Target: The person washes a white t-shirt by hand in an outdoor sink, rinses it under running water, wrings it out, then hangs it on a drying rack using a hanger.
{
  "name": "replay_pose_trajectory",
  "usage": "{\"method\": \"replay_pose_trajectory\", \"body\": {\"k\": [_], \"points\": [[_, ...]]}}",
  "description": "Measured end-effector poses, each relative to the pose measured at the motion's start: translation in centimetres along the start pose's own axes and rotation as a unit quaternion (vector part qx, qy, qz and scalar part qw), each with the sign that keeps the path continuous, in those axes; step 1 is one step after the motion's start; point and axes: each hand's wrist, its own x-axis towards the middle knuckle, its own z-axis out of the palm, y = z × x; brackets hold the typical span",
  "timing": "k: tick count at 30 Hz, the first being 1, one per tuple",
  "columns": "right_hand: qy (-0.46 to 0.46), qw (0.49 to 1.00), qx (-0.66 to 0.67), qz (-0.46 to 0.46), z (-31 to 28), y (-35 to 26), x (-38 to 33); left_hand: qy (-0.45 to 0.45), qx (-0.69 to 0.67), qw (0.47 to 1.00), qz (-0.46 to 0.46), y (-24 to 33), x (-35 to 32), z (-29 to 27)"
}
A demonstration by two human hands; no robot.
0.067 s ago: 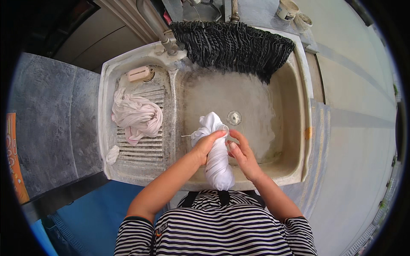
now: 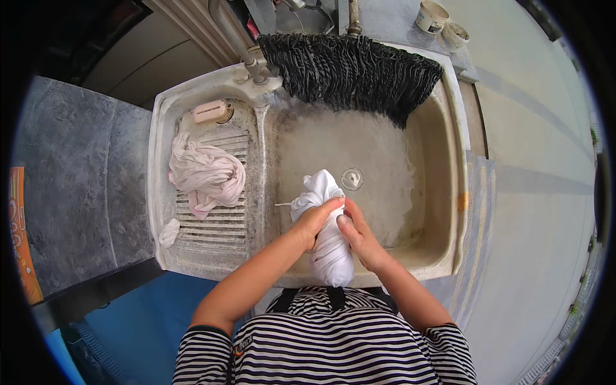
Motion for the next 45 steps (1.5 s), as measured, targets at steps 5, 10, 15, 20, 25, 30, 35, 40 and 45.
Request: {"method": "replay_pose_trajectory", "body": {"k": [5,10,15,20,25,30,35,40,45], "points": [[-0.059,0.987,0.133,0.066,3.9,-0.4,0.0,0.12,0.612,0.716,0.313,0.8,0.7,-5.0],[-0.114,0.858,0.405,0.294,5.1,0.9,0.1,-0.048,0.788,0.614,-0.015,10.1,-4.3,-3.7],[-0.253,0.685,0.646,0.223,5.8,-2.4,-1.1,-0.055,0.348,0.924,0.149,9.7,-2.4,-13.2],[-0.426,0.58,0.68,0.137,8.4,-3.8,-2.2,-0.067,-0.064,0.984,0.151,-0.3,1.1,-13.7],[-0.462,0.583,0.652,0.146,9.7,-4.1,-2.2,-0.313,-0.288,0.858,0.288,2.4,0.8,-9.1],[-0.24,0.766,0.56,0.204,7.1,-3.9,-3.0,-0.157,-0.122,0.883,0.426,5.9,-2.6,-12.8],[-0.099,0.995,0.02,0.006,3.8,-4.7,0.5,0.098,0.401,0.815,0.406,5.0,-4.7,-9.9],[-0.119,0.936,-0.309,-0.116,3.3,-7.3,0.5,0.027,0.302,0.914,0.27,4.8,-2.4,-10.8],[-0.136,0.898,-0.37,-0.197,1.8,-8.5,-0.6,-0.292,0.048,0.929,0.222,5.4,-3.9,-10.1]]}}
